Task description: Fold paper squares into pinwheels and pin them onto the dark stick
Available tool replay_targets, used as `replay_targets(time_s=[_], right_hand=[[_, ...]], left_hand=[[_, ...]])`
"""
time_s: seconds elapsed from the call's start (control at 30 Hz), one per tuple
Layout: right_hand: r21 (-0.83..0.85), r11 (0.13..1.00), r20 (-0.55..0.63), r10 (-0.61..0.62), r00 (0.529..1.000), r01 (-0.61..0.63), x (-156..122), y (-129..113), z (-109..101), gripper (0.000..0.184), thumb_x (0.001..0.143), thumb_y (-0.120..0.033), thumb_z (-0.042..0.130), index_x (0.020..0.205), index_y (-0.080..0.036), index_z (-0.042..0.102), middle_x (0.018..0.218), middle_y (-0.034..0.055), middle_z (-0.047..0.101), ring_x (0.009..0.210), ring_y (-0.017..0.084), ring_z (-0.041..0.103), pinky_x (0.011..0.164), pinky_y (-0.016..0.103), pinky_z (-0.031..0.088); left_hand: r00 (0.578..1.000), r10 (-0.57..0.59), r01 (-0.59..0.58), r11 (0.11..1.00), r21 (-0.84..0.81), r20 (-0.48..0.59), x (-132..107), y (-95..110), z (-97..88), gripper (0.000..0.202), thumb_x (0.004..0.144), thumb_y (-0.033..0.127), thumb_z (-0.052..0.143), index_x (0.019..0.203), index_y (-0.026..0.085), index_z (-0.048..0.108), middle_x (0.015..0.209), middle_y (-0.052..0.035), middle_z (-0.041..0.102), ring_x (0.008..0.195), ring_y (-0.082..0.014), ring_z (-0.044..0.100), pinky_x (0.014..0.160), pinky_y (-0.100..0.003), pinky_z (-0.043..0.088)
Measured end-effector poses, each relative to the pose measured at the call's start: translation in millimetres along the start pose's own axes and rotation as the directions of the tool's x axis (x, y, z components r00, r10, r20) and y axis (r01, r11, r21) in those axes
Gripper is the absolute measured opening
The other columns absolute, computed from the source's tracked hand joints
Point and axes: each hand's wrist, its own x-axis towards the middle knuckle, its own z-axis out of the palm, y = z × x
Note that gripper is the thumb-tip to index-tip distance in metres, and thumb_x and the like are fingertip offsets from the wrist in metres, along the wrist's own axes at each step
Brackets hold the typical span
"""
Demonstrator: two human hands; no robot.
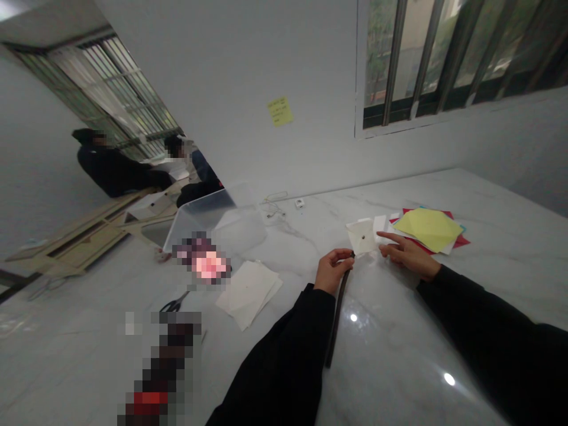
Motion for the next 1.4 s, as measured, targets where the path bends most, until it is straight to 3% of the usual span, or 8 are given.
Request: replay_targets(time_s=[0.1,0.3,0.77,0.97,1.2,1.27,1.33,1.4], right_hand=[[0.074,0.997,-0.017,0.013,1.000,-0.011,0,1,1,0.075,0.080,-0.049,0.063,0.146,-0.027,0.036,0.079,-0.0011,0.059,0.049,0.008,0.038,0.044,0.022,0.028],[-0.025,1.000,0.056,-0.016,0.998,0.018,3,3,0,0.062,0.081,-0.051,0.062,0.134,-0.020,0.053,0.076,-0.0003,0.059,0.050,0.008,0.039,0.046,0.023,0.030],[0.043,0.999,0.002,0.015,1.000,-0.016,-1,-2,2,0.078,0.078,-0.050,0.065,0.147,-0.027,0.035,0.083,0.0011,0.064,0.050,0.009,0.040,0.046,0.023,0.032],[-0.046,0.999,0.057,-0.016,0.998,0.018,3,1,0,0.054,0.081,-0.050,0.063,0.125,-0.018,0.061,0.077,0.0013,0.061,0.052,0.008,0.040,0.046,0.022,0.031],[0.171,0.983,-0.034,0.075,0.997,-0.068,0,-2,3,0.075,0.079,-0.047,0.068,0.144,-0.023,0.040,0.084,0.0019,0.063,0.052,0.008,0.038,0.043,0.021,0.029],[0.235,0.965,0.136,0.090,0.987,-0.120,-4,-5,3,0.064,0.078,-0.049,0.068,0.133,-0.021,0.053,0.084,0.0024,0.061,0.052,0.007,0.036,0.043,0.021,0.026],[0.270,0.942,0.395,0.081,0.915,-0.200,-8,-8,3,0.049,0.078,-0.051,0.068,0.112,-0.016,0.068,0.076,0.0017,0.057,0.050,0.006,0.032,0.043,0.021,0.022],[0.291,0.926,0.510,0.064,0.858,-0.242,-10,-11,2,0.043,0.077,-0.050,0.068,0.098,-0.013,0.072,0.066,-0.0014,0.049,0.048,0.005,0.028,0.043,0.021,0.020]], left_hand=[[1.000,0.000,0.000,1.000,0.009,0.007,0,0,-0.1,0.032,0.064,0.026,0.079,0.093,0.016,0.071,0.086,-0.0046,0.070,0.066,-0.0111,0.060,0.072,-0.028,0.048],[1.000,0.001,-0.001,1.000,0.001,0.011,0,0,-0.1,0.032,0.064,0.026,0.079,0.093,0.015,0.071,0.086,-0.0047,0.069,0.068,-0.0117,0.060,0.071,-0.027,0.047],[1.000,-0.012,0.012,1.000,0.007,-0.005,0,0,0.6,0.032,0.063,0.027,0.080,0.093,0.016,0.071,0.089,-0.0054,0.070,0.068,-0.0123,0.061,0.074,-0.029,0.048],[1.000,0.002,-0.002,1.000,0.016,-0.013,1,0,-0.3,0.033,0.065,0.028,0.079,0.095,0.016,0.071,0.090,-0.0054,0.070,0.066,-0.0113,0.060,0.072,-0.028,0.048],[1.000,0.011,-0.010,0.999,0.052,-0.029,0,1,-0.1,0.034,0.065,0.029,0.079,0.096,0.017,0.071,0.090,-0.0053,0.070,0.065,-0.0106,0.060,0.071,-0.028,0.048],[0.999,0.021,-0.020,0.999,0.045,-0.024,1,0,-0.6,0.035,0.066,0.031,0.079,0.097,0.017,0.071,0.091,-0.0056,0.070,0.066,-0.0112,0.061,0.071,-0.027,0.049],[0.999,0.024,-0.023,0.999,0.035,-0.023,1,-1,-1.3,0.035,0.067,0.032,0.079,0.097,0.017,0.070,0.091,-0.0058,0.070,0.067,-0.0116,0.061,0.070,-0.027,0.049],[0.999,0.024,-0.023,0.999,0.033,-0.021,1,-2,-1.9,0.035,0.067,0.032,0.079,0.097,0.017,0.070,0.091,-0.0055,0.070,0.067,-0.0117,0.061,0.070,-0.027,0.049]])
